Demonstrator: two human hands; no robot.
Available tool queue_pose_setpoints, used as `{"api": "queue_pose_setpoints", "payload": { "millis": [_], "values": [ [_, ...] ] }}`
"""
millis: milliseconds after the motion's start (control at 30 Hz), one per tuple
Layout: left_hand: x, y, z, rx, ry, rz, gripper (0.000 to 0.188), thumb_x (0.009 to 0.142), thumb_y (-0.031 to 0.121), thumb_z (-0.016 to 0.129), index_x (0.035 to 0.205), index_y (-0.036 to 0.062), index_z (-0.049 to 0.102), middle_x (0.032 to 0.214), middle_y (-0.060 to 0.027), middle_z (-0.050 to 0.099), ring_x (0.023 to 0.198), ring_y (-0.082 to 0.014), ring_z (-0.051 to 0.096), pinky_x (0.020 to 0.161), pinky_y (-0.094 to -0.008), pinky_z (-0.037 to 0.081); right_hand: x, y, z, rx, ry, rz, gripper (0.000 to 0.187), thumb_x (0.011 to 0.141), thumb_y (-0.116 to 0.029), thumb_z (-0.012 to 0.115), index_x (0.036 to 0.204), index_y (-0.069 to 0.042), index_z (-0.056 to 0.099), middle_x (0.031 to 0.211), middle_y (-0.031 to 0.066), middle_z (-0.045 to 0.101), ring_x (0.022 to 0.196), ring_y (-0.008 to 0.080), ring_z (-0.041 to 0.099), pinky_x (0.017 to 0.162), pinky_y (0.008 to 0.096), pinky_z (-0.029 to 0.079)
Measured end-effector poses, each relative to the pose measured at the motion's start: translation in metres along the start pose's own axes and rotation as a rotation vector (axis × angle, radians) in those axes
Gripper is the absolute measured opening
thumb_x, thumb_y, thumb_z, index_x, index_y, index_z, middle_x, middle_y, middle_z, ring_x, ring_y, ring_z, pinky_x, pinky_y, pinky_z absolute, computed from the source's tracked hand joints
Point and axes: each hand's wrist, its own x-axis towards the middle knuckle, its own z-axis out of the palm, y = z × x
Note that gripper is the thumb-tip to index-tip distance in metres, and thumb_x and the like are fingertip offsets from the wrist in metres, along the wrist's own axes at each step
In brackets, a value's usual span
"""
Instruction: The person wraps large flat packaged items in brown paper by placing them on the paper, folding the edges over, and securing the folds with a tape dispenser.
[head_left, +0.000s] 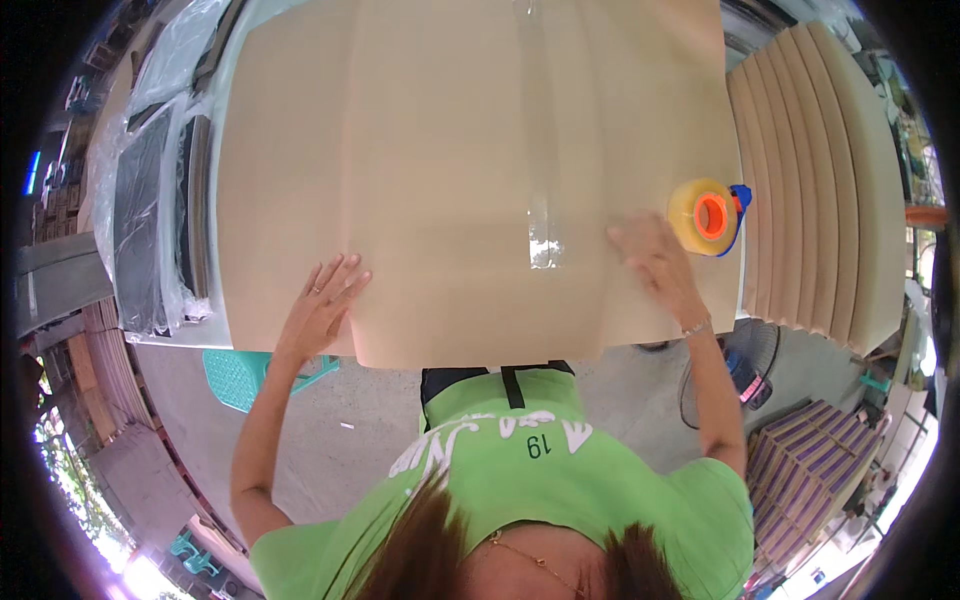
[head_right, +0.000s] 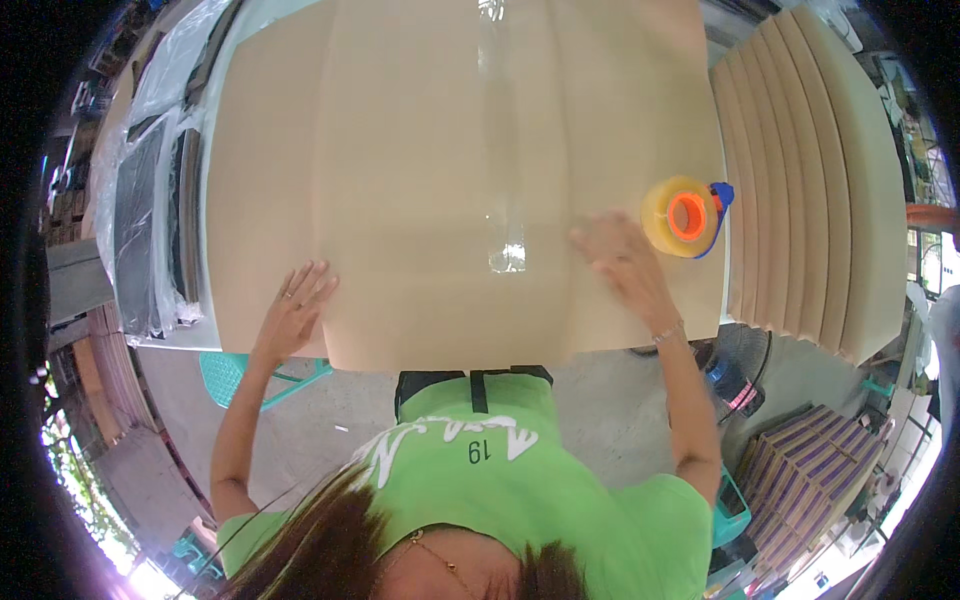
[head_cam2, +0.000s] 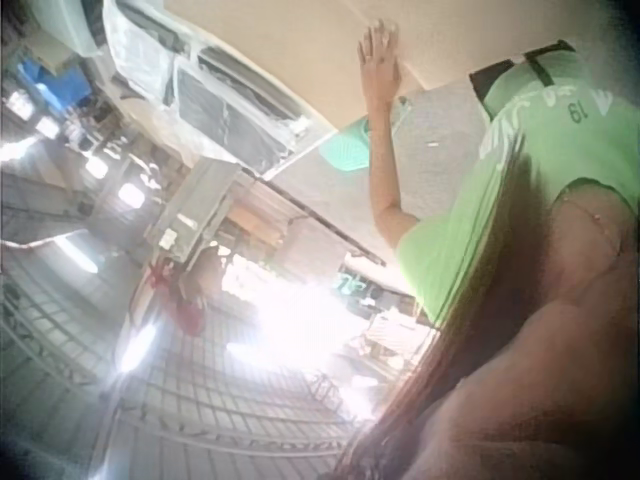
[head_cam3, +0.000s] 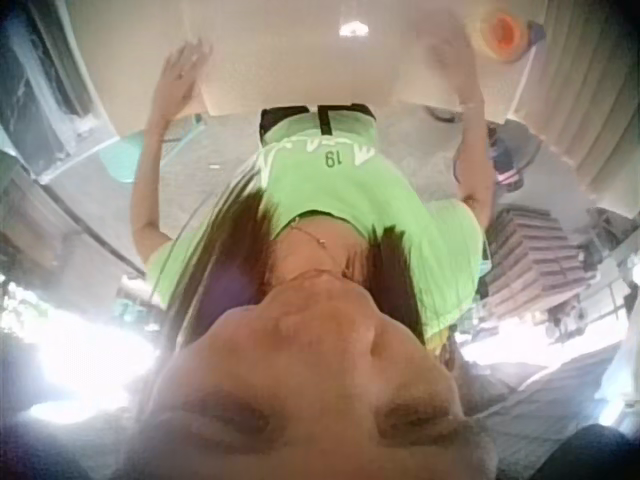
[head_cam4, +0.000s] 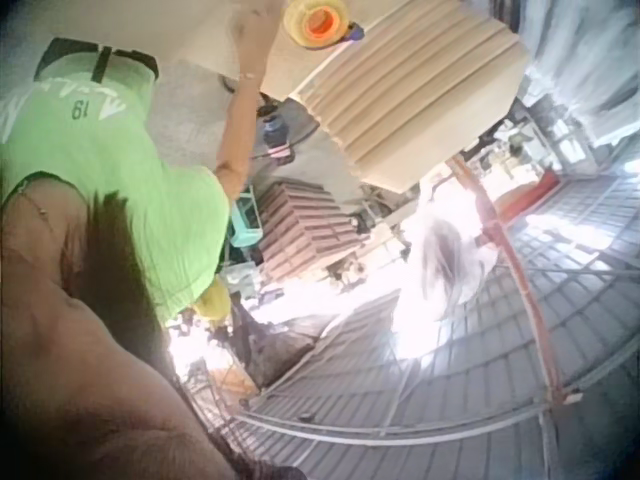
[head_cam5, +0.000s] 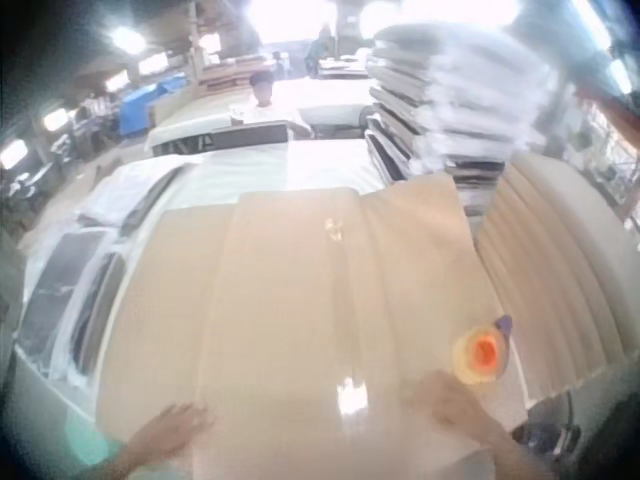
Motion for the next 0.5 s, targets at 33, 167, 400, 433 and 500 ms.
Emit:
{"api": "queue_pose_setpoints", "payload": {
  "millis": [33,167,400,433,500],
  "values": [
    [0.002,-0.007,-0.001,0.035,-0.061,0.042,0.072,0.08,0.011,0.06,0.147,0.0207,0.033,0.154,-0.0024,0.027,0.142,-0.027,0.024,0.117,-0.0459,0.022,0.01,-0.007,-0.002,0.008,-0.097,-0.023,0.069,0.079,-0.029,0.069,0.142,-0.024,0.042,0.151,0.0033,0.032,0.138,0.03,0.03,0.114,0.0447,0.027],
    [0.018,-0.02,-0.007,0.244,-0.19,0.238,0.084,0.076,0.034,0.068,0.149,0.0247,0.027,0.156,0.0009,0.021,0.143,-0.0241,0.021,0.118,-0.0446,0.022,0.043,-0.014,-0.006,0.035,-0.352,-0.231,0.093,0.064,-0.031,0.077,0.146,-0.032,0.033,0.154,-0.0015,0.026,0.141,0.0283,0.025,0.117,0.0467,0.025],
    [0.036,-0.034,0.001,0.211,-0.202,0.383,0.093,0.066,0.042,0.071,0.147,0.0347,0.027,0.156,0.0072,0.021,0.142,-0.0221,0.024,0.118,-0.045,0.025,0.053,-0.026,-0.006,0.168,-0.454,-0.24,0.103,0.053,-0.016,0.082,0.143,-0.036,0.037,0.156,-0.0056,0.022,0.144,0.0296,0.017,0.118,0.0488,0.022],
    [0.042,-0.035,0.006,0.235,-0.194,0.399,0.093,0.065,0.042,0.071,0.147,0.0356,0.028,0.155,0.0079,0.022,0.141,-0.0221,0.025,0.117,-0.0456,0.025,0.048,-0.03,0.006,0.144,-0.414,-0.223,0.103,0.054,-0.017,0.082,0.144,-0.037,0.036,0.156,-0.0063,0.022,0.144,0.0281,0.017,0.117,0.0486,0.023],
    [0.046,-0.035,0.02,0.232,-0.084,0.411,0.093,0.064,0.043,0.072,0.146,0.0362,0.03,0.155,0.0085,0.024,0.14,-0.0219,0.027,0.117,-0.0471,0.026,0.042,-0.038,0.029,0.102,-0.292,-0.188,0.102,0.054,-0.015,0.081,0.143,-0.037,0.037,0.155,-0.0059,0.023,0.144,0.0272,0.019,0.117,0.0484,0.024]
  ]
}}
